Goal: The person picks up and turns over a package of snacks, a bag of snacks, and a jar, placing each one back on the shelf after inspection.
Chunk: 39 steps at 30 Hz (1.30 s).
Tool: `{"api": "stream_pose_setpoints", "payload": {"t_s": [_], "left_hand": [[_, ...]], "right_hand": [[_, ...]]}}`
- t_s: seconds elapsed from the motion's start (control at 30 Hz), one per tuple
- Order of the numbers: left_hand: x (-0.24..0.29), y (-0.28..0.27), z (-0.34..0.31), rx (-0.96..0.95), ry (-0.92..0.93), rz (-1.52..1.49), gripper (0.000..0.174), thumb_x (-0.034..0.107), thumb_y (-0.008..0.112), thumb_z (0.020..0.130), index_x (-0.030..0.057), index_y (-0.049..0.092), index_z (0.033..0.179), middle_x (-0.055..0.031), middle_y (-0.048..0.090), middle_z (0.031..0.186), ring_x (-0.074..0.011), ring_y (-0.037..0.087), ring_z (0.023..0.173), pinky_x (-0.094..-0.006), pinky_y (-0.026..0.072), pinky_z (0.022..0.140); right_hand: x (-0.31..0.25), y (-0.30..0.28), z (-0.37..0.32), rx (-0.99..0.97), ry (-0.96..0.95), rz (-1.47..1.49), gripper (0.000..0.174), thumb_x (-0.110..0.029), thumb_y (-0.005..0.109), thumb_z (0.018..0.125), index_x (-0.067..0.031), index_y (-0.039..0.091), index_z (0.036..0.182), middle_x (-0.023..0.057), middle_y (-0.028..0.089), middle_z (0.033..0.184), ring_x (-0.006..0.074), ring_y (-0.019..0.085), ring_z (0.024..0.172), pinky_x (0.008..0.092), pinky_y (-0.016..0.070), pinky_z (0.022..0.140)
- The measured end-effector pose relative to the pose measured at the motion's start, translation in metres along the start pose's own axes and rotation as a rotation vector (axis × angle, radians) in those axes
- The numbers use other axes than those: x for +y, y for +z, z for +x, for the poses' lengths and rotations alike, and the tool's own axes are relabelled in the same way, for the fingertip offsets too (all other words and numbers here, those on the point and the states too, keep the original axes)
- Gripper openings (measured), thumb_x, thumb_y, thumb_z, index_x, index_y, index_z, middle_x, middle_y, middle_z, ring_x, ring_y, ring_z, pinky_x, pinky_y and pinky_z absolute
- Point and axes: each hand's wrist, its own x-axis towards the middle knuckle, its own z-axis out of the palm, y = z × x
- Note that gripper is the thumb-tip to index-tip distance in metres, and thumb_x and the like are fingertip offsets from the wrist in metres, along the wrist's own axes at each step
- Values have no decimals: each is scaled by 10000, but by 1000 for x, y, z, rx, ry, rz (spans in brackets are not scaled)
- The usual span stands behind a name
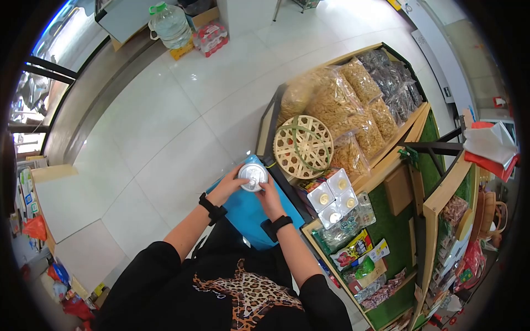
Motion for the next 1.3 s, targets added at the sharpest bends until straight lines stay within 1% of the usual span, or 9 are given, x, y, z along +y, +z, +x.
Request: {"api": "stream_pose_setpoints", "payload": {"t_s": [0.3,0.53,0.6,0.67,0.8,0.83,0.93,1.13,1.3], "left_hand": [[-2,12,8,145,54,-88,711,164,606,796,13,216,1371,-115,359,1338,-213,363,1221,-336,325,981],[-2,13,-24,17,80,-96,761,224,645,774,-19,220,1358,-168,356,1337,-244,375,1214,-314,322,971],[-4,9,-47,171,-124,56,713,285,625,786,-3,278,1339,-154,403,1300,-243,393,1189,-326,321,958],[-7,-8,-67,119,-167,21,664,321,611,795,12,335,1314,-144,431,1276,-235,394,1183,-352,318,963],[-1,-30,-116,108,-124,-108,587,288,572,834,25,351,1309,-107,514,1194,-192,473,1095,-322,335,955],[3,-30,-125,123,-99,-182,564,281,561,842,28,358,1303,-109,524,1182,-193,481,1087,-321,337,954],[-6,-18,-131,172,-17,-40,526,307,567,838,30,412,1257,-104,540,1152,-192,501,1074,-309,370,919],[1,62,-130,-252,-202,143,494,318,544,855,25,437,1237,-129,527,1185,-212,478,1115,-333,347,956],[15,99,-140,-413,-167,257,459,289,518,875,19,440,1239,-139,523,1192,-231,475,1124,-337,337,969]], "right_hand": [[-9,-11,11,26,-71,84,456,-119,421,862,-102,335,1309,52,458,1192,182,465,1052,340,380,908],[-6,-21,-17,141,31,-12,418,-247,444,892,-64,374,1261,102,483,1166,231,474,1071,393,357,928],[-11,-25,-33,177,46,7,435,-271,440,895,-50,371,1263,131,485,1174,246,478,1079,394,361,924],[-20,-25,-57,148,43,-7,466,-315,401,903,-27,365,1267,185,473,1208,277,481,1100,395,372,915],[-24,-36,-100,166,-23,-29,452,-352,431,890,-29,446,1205,162,540,1146,262,529,1039,367,388,877],[-26,-34,-112,184,-44,-65,449,-350,364,908,-32,445,1215,146,553,1136,257,534,1041,356,397,871],[-19,-39,-137,213,-127,-59,443,-353,369,906,-37,457,1203,146,559,1125,256,544,1024,358,401,861],[-12,-24,-181,214,-248,-20,431,-349,368,903,-38,474,1182,136,569,1102,236,556,989,340,414,839],[-10,-21,-217,191,-372,-29,433,-348,367,902,-33,478,1178,130,568,1103,220,559,964,336,417,833]]}}
